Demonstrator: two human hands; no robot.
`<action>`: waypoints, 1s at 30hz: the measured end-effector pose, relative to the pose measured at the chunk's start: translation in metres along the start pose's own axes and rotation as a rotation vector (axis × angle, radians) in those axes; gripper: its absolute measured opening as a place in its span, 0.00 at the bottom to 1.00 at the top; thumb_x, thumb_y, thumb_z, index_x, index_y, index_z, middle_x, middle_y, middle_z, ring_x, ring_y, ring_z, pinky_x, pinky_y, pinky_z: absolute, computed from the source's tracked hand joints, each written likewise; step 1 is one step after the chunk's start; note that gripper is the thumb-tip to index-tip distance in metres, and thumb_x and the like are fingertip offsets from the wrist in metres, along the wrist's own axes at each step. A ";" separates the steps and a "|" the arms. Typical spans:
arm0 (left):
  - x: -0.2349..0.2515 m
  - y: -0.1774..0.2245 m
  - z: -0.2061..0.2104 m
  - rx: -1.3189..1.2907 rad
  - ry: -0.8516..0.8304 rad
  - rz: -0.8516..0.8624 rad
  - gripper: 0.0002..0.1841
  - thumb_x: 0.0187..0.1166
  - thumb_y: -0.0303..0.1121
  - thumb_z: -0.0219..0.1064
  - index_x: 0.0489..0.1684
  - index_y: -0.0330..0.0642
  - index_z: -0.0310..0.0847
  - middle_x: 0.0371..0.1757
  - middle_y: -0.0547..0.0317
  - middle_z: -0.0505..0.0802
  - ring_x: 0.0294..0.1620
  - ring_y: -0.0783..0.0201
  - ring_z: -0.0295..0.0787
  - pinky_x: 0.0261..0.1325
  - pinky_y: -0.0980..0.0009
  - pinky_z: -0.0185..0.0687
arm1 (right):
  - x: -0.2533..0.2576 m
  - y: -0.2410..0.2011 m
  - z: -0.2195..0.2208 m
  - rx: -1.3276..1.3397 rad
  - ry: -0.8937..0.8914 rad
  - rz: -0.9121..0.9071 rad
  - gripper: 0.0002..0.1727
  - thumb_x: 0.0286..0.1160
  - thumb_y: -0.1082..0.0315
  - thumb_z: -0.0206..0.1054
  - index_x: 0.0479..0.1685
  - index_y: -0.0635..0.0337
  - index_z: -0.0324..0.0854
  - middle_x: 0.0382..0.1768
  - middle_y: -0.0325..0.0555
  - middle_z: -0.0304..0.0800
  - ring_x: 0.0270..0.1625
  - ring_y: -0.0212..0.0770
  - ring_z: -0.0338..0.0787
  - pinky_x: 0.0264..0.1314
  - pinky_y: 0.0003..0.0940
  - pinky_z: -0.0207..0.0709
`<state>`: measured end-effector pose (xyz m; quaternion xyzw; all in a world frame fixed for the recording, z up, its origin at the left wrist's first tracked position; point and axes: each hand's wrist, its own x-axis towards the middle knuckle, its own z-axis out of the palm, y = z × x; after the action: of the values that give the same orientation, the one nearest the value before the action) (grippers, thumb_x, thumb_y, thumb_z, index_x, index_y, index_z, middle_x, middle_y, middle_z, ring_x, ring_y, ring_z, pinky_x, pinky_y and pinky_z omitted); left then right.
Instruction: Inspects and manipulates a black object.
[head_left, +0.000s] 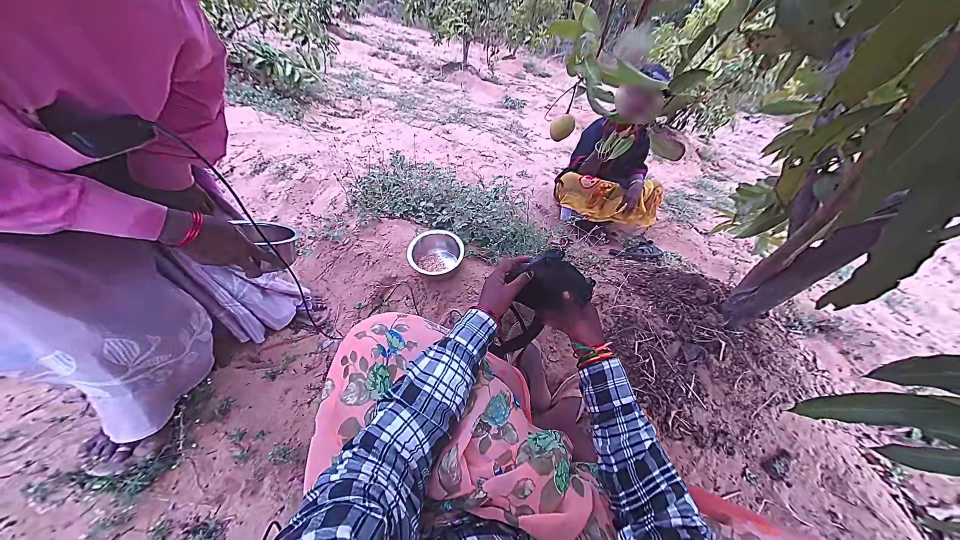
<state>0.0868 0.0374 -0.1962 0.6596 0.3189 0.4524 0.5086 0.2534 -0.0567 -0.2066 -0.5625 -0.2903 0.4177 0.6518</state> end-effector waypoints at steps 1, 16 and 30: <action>0.000 0.000 0.000 0.007 0.003 0.002 0.21 0.87 0.42 0.67 0.76 0.50 0.81 0.75 0.49 0.86 0.75 0.52 0.83 0.78 0.46 0.75 | -0.001 0.000 0.000 0.004 0.009 0.017 0.22 0.93 0.61 0.58 0.76 0.66 0.65 0.51 0.61 0.90 0.36 0.48 0.97 0.37 0.40 0.94; -0.001 0.000 0.001 0.065 0.037 -0.018 0.18 0.89 0.42 0.63 0.69 0.44 0.85 0.71 0.41 0.87 0.74 0.49 0.82 0.79 0.44 0.71 | -0.004 -0.004 0.003 -0.030 0.032 0.108 0.23 0.90 0.58 0.61 0.75 0.61 0.66 0.50 0.59 0.89 0.35 0.47 0.96 0.35 0.38 0.93; -0.001 0.001 0.000 0.047 0.040 -0.039 0.19 0.91 0.42 0.61 0.70 0.40 0.83 0.67 0.40 0.89 0.71 0.48 0.84 0.78 0.44 0.72 | -0.008 -0.007 0.007 -0.051 0.035 0.102 0.23 0.90 0.58 0.61 0.74 0.63 0.67 0.47 0.58 0.89 0.31 0.46 0.95 0.33 0.37 0.92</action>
<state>0.0861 0.0365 -0.1955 0.6557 0.3523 0.4478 0.4953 0.2454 -0.0601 -0.1973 -0.6001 -0.2602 0.4328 0.6203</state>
